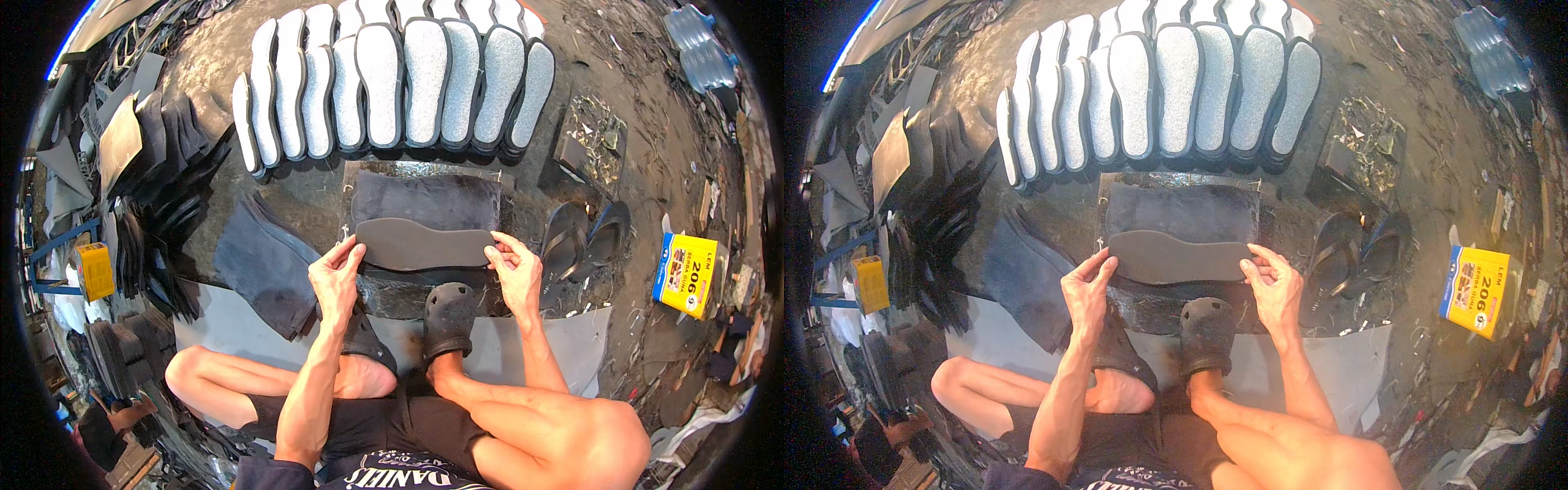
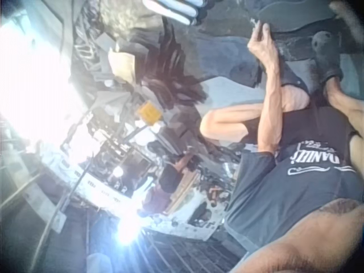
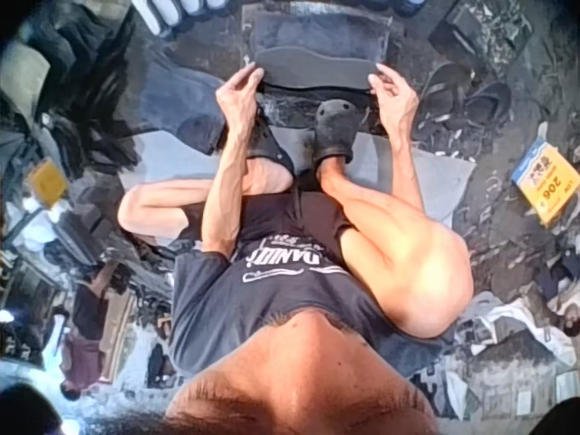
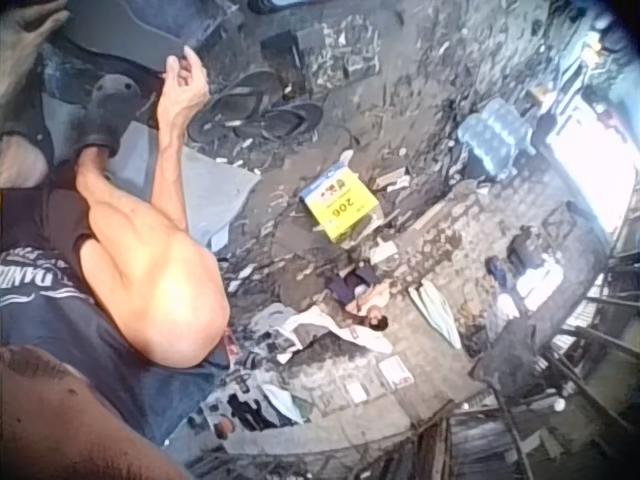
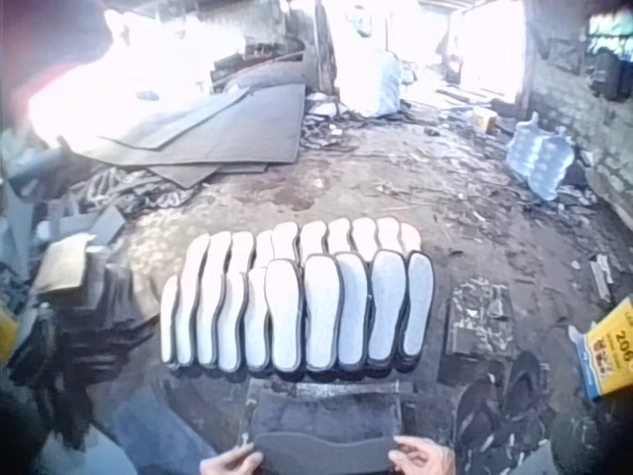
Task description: The person sits on the floor and repeatedly picks up a black insole and a white insole, aligns them, and places the combined pair into a growing stack. The person handles the insoles one at a time and continues this process for the duration of the clip.
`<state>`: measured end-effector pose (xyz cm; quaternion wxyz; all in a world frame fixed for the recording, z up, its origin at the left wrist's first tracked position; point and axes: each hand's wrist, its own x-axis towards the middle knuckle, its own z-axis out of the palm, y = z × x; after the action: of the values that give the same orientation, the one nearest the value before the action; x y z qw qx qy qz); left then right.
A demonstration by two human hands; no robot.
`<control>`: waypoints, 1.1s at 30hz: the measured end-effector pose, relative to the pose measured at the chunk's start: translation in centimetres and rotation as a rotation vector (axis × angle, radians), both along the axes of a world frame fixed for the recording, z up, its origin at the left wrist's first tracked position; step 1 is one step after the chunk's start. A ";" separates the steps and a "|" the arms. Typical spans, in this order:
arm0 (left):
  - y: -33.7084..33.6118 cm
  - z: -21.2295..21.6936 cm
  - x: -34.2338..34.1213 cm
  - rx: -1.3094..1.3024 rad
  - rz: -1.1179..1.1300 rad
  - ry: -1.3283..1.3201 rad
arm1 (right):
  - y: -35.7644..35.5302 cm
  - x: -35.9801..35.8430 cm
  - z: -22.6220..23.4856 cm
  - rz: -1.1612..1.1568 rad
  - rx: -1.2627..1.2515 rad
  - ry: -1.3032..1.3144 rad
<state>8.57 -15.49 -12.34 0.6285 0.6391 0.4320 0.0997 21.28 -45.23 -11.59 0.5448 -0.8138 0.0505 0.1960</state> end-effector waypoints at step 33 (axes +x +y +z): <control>-2.3 1.5 4.8 0.818 -0.683 0.011 | 8.3 4.5 -2.5 0.543 -0.608 -0.724</control>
<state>13.38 -17.77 -10.85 0.3223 0.9367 0.1284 0.0466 25.76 -36.98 -14.11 0.1970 -0.9339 -0.2981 0.0133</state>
